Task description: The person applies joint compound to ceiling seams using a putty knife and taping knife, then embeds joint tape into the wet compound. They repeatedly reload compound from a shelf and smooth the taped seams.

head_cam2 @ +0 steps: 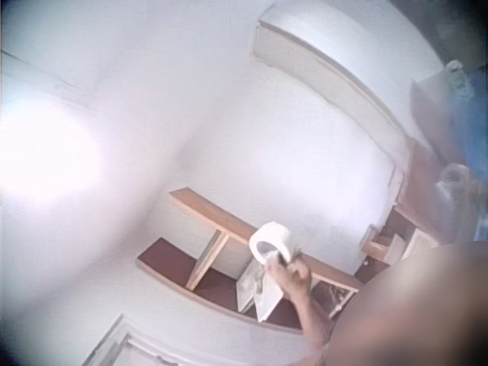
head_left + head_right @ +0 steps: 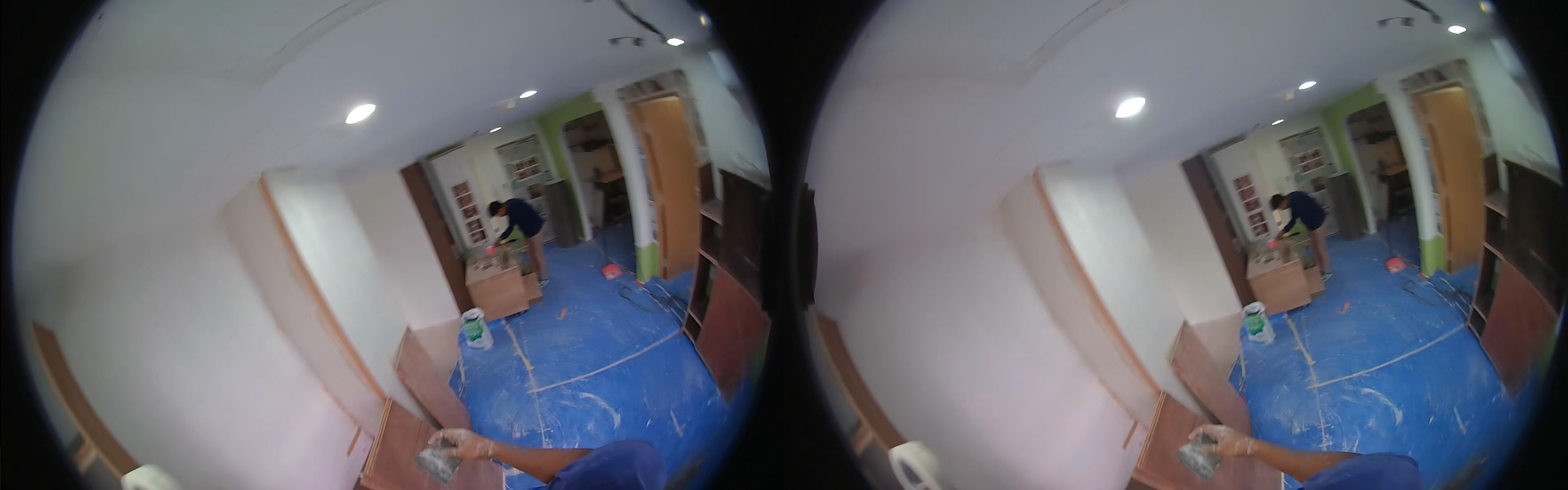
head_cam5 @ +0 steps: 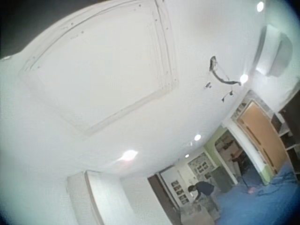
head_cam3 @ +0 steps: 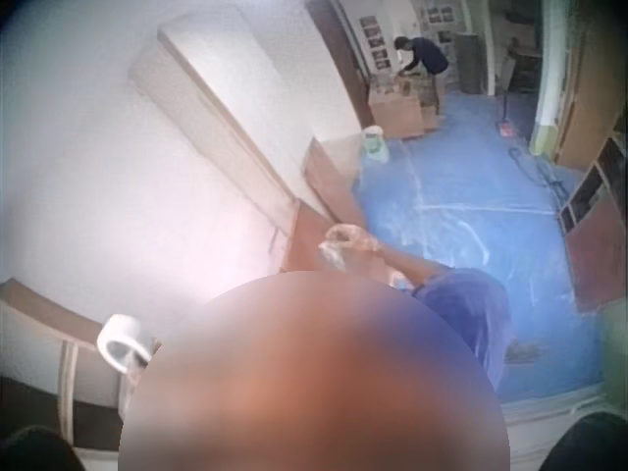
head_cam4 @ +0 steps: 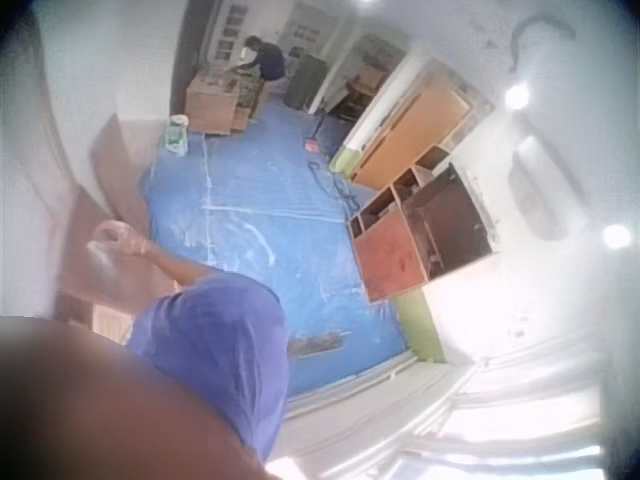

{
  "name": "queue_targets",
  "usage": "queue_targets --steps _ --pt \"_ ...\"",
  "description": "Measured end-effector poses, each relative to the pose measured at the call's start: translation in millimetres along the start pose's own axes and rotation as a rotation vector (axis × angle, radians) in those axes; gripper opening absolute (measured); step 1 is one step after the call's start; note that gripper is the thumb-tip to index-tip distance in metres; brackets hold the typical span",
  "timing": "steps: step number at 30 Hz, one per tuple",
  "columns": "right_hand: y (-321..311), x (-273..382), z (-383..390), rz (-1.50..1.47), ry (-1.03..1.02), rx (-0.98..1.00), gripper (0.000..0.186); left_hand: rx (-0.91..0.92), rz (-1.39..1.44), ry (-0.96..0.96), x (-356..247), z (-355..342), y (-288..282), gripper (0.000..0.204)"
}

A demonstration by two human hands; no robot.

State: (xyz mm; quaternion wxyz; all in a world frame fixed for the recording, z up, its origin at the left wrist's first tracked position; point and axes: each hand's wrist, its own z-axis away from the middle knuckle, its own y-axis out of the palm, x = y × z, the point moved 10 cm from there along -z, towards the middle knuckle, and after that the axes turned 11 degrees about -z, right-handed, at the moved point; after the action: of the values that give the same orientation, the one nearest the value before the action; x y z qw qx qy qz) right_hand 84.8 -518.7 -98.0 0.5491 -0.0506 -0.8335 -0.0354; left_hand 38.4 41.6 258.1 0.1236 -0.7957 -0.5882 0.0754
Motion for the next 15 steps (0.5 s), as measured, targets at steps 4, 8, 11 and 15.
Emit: queue_targets --steps 4,8,11,15 --pt "66 24 -29 -0.558 0.344 0.122 0.020 -0.006 0.157 0.018 -71 70 51 0.053" --pt "120 92 -31 -0.750 0.449 0.264 0.023 0.089 0.262 0.193 -141 79 104 0.048" --pt "180 129 -29 -0.733 0.641 0.486 0.031 0.104 0.207 0.237 -155 110 96 0.043" --pt "237 160 -35 -0.725 0.732 0.746 0.041 0.094 0.186 0.335 -158 126 100 0.041"
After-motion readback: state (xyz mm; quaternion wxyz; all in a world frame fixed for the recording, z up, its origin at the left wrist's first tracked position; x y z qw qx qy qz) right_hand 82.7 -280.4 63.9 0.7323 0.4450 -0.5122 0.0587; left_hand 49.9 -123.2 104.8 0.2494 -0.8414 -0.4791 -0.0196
